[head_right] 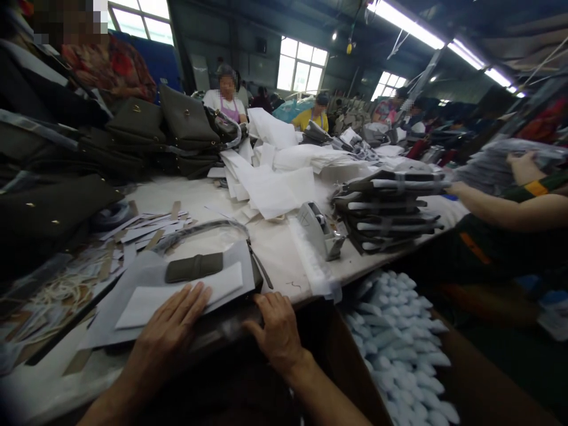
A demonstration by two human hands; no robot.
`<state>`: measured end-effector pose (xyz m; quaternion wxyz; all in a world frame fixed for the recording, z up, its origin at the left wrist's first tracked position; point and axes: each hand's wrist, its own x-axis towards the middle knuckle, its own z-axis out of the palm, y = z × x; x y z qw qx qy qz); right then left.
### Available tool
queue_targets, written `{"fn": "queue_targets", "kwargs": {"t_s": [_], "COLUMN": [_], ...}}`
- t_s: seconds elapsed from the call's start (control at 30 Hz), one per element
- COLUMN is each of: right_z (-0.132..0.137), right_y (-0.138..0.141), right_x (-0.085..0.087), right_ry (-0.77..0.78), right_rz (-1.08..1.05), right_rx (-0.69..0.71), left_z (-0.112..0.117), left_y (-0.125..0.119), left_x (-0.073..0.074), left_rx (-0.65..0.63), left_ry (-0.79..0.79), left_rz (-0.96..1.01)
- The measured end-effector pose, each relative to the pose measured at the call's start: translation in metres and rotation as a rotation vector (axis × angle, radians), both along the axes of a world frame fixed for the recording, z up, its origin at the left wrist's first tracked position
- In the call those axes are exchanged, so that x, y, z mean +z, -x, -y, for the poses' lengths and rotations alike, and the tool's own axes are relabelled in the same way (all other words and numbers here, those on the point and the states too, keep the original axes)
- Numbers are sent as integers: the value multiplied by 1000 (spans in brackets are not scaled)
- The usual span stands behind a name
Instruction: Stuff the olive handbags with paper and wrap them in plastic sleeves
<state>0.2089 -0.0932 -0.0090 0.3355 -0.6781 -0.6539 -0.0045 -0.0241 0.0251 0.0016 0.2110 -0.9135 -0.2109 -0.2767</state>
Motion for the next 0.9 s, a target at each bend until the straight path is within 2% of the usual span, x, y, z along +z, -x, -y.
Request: {"fn": "queue_targets", "kwargs": {"t_s": [0.13, 0.27, 0.3, 0.33, 0.37, 0.43, 0.47, 0.5, 0.57, 0.63, 0.73, 0.9], "right_z": [6, 28, 36, 45, 55, 75, 86, 95, 113, 126, 133, 125], "right_y": [-1, -12, -20, -31, -46, -86, -110, -135, -182, -220, -252, -269], "right_x": [-1, -4, -5, -6, -7, -13, -16, -21, -31, -42, -56, -69], "right_ry": [15, -64, -85, -93, -77, 2, 76, 123, 210, 343, 570, 855], "right_rz": [51, 119, 112, 97, 80, 55, 65, 72, 88, 111, 155, 243], "right_rx": [52, 294, 311, 274, 165, -182, -398, -521, -680, -790, -865, -757], "left_z": [-3, -11, -14, -17, -20, -25, -28, -31, -36, -40, -39, -28], "left_y": [1, 3, 4, 5, 6, 9, 10, 12, 14, 15, 14, 10], "left_x": [2, 1, 0, -3, -6, -16, -22, -27, -35, -37, -28, 4], "left_rx": [-21, -78, -82, -81, -81, -67, -58, -56, -74, -115, -145, -89], "left_ry": [-11, 30, 43, 52, 57, 60, 59, 57, 37, 11, 5, 103], "left_rz": [21, 25, 21, 15, 4, -4, 1, 4, 7, -13, -22, -38]}}
